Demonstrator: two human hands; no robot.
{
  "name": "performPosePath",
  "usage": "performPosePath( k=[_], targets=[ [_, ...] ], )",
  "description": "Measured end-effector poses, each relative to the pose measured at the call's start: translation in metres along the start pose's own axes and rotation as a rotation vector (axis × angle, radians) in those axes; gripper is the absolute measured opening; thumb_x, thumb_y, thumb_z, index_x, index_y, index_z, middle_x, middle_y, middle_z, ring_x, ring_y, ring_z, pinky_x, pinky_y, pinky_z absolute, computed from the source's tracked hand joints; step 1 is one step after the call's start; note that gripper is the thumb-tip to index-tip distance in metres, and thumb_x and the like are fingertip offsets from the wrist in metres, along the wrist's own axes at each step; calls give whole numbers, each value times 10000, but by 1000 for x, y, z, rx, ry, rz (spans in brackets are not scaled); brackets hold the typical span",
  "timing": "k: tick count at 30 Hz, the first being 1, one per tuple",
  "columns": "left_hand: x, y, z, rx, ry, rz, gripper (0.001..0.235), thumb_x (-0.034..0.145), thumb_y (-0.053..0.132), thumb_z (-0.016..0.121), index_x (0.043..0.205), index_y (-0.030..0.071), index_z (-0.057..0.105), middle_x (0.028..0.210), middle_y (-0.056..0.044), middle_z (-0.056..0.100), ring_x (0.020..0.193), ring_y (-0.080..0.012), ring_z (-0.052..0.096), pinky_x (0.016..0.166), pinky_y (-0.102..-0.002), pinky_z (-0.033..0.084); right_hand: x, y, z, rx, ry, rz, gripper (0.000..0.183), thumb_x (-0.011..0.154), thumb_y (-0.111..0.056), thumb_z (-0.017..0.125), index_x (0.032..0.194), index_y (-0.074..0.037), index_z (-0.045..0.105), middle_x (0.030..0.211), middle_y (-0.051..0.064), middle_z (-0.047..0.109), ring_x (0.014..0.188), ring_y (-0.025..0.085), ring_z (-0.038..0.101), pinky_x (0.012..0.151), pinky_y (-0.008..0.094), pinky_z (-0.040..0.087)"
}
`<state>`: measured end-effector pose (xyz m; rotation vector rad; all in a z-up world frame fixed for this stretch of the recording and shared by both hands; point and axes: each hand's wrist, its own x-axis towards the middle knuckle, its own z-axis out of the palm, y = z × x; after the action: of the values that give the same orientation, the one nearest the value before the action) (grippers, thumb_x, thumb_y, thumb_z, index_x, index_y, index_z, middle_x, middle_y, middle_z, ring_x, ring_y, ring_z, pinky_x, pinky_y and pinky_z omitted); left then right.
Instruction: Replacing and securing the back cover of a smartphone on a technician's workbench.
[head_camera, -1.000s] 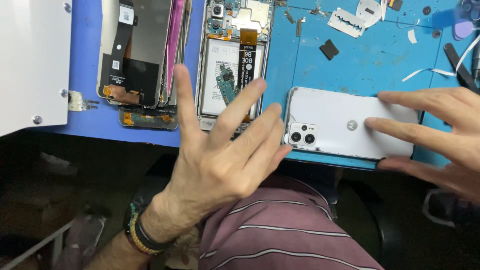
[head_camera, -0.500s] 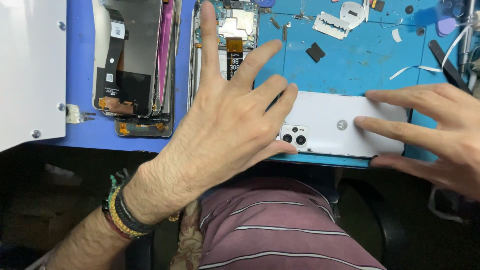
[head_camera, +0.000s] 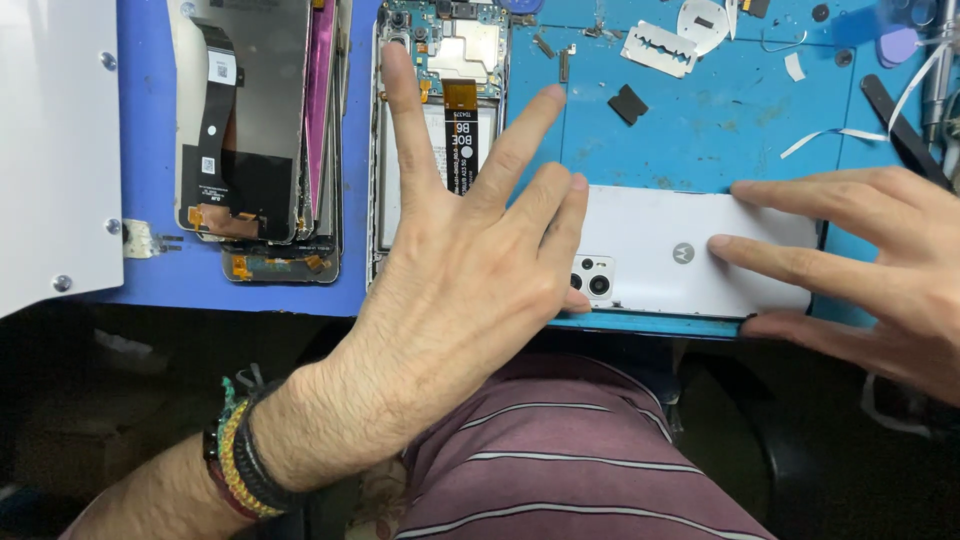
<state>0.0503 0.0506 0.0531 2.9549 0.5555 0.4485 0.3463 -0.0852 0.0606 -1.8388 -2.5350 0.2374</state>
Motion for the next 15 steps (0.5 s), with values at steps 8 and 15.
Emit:
performPosePath(
  k=[8, 15],
  targets=[
    [-4, -6, -17, -125, 77, -52, 850, 875, 547, 890, 1388, -99, 683, 1120, -180, 635, 1426, -431, 401, 1034, -936, -45, -2, 3, 4, -34, -14, -8, 750, 513, -410, 846, 1244, -297, 718, 1467, 135, 643, 1254, 307, 638, 1067, 481, 550],
    [-6, -10, -9, -138, 43, -3, 712, 932, 542, 857, 1296, -58, 738, 1247, -175, 651, 1479, -422, 351, 1035, -943, -88, -1, 3, 4, -34, -18, -5, 757, 507, -423, 844, 1243, -301, 716, 1471, 133, 641, 1255, 307, 639, 1068, 488, 549]
  ],
)
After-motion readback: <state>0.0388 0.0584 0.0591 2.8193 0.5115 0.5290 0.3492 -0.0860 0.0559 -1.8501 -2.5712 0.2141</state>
